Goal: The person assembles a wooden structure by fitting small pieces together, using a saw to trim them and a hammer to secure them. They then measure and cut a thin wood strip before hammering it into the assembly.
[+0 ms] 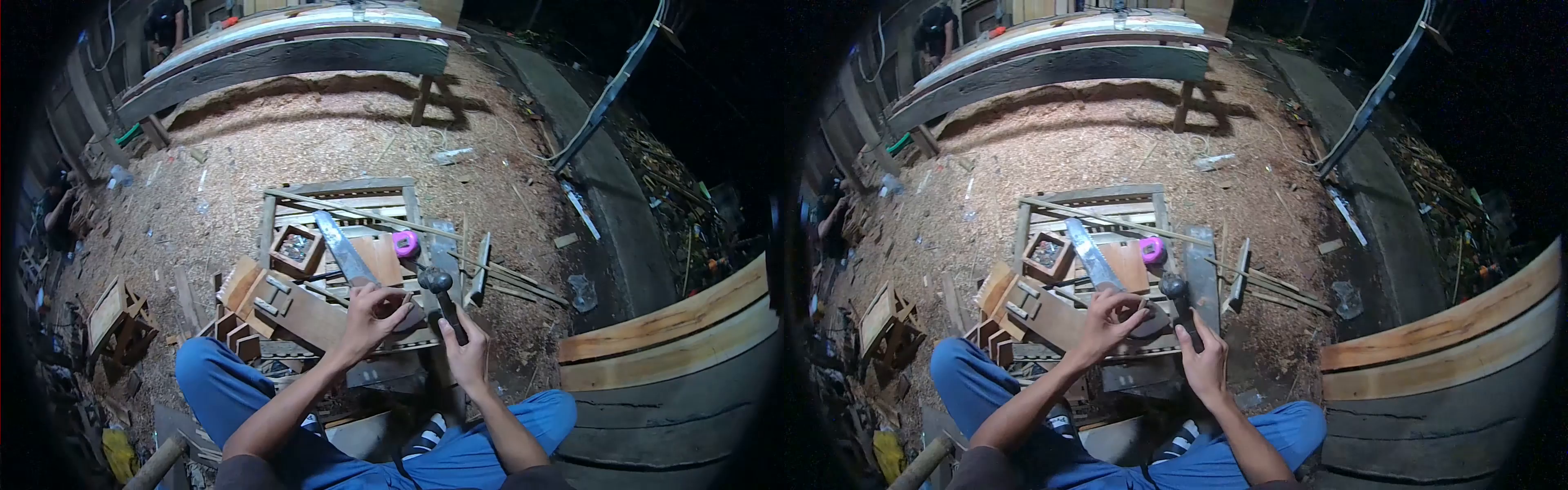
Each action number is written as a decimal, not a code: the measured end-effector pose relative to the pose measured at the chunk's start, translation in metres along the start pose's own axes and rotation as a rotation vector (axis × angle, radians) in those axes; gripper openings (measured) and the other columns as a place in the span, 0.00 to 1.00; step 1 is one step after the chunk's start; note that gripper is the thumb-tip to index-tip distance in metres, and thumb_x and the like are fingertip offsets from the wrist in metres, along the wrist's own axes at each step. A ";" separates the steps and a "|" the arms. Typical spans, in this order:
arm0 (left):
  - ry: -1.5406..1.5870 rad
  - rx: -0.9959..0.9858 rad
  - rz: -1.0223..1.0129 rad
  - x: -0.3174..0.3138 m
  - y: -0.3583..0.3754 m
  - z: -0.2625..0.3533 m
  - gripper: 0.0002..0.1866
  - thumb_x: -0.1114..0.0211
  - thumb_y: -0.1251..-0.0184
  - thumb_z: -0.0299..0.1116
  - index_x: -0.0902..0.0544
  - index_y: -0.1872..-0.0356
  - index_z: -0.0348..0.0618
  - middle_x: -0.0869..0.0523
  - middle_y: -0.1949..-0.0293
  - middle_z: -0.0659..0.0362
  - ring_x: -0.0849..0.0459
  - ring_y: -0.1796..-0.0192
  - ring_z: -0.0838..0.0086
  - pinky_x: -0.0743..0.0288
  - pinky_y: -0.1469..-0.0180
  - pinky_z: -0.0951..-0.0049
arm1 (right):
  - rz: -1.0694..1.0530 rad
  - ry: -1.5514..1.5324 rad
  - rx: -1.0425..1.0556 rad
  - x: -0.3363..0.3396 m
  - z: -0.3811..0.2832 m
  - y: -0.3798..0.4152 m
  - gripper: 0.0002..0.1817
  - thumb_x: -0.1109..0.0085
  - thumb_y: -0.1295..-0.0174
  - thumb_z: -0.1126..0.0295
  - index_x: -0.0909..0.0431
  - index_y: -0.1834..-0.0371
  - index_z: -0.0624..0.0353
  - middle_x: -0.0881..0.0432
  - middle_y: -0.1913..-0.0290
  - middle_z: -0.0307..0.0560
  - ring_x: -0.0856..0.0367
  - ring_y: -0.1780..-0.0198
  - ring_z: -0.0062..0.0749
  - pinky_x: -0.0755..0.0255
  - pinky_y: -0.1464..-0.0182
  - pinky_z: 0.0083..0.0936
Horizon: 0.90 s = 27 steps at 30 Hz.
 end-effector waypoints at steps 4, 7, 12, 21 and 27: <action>0.129 -0.014 0.030 0.042 0.012 0.004 0.23 0.22 0.31 0.30 0.13 0.36 0.45 0.08 0.50 0.55 0.08 0.58 0.73 0.21 0.50 0.73 | -0.096 0.021 0.014 -0.018 -0.026 -0.007 0.25 0.33 0.26 0.64 0.19 0.32 0.70 0.13 0.39 0.67 0.12 0.37 0.53 0.22 0.34 0.39; 0.351 0.078 0.009 0.065 0.024 -0.003 0.22 0.20 0.34 0.33 0.11 0.39 0.45 0.07 0.57 0.57 0.14 0.62 0.75 0.26 0.50 0.72 | -0.145 0.025 0.042 -0.037 -0.034 -0.009 0.25 0.33 0.26 0.65 0.19 0.32 0.70 0.12 0.39 0.66 0.12 0.37 0.52 0.22 0.35 0.39; 0.261 0.088 0.036 0.091 0.038 -0.008 0.20 0.22 0.32 0.32 0.11 0.40 0.44 0.05 0.57 0.55 0.12 0.64 0.76 0.25 0.57 0.74 | -0.206 0.224 0.126 -0.066 -0.041 -0.011 0.25 0.33 0.27 0.65 0.20 0.27 0.52 0.13 0.44 0.61 0.12 0.45 0.60 0.19 0.45 0.46; 0.345 0.103 0.005 0.103 0.042 -0.011 0.17 0.24 0.28 0.30 0.13 0.41 0.37 0.08 0.48 0.53 0.06 0.50 0.71 0.14 0.46 0.71 | -0.218 0.460 0.282 -0.093 -0.032 -0.017 0.26 0.33 0.28 0.62 0.21 0.27 0.49 0.14 0.53 0.55 0.13 0.55 0.54 0.20 0.54 0.47; 0.422 0.143 -0.006 0.100 0.044 -0.017 0.15 0.28 0.25 0.25 0.20 0.43 0.33 0.09 0.50 0.52 0.07 0.49 0.70 0.13 0.47 0.72 | -0.209 0.538 0.326 -0.100 -0.027 -0.019 0.26 0.33 0.28 0.62 0.22 0.27 0.53 0.15 0.53 0.56 0.14 0.55 0.55 0.20 0.54 0.47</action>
Point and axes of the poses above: each hand's wrist, its own y-axis away from the middle knuckle, its own x-axis out of the back of the hand, z = x × y, the point moved 3 cm from there along -y, towards the middle knuckle
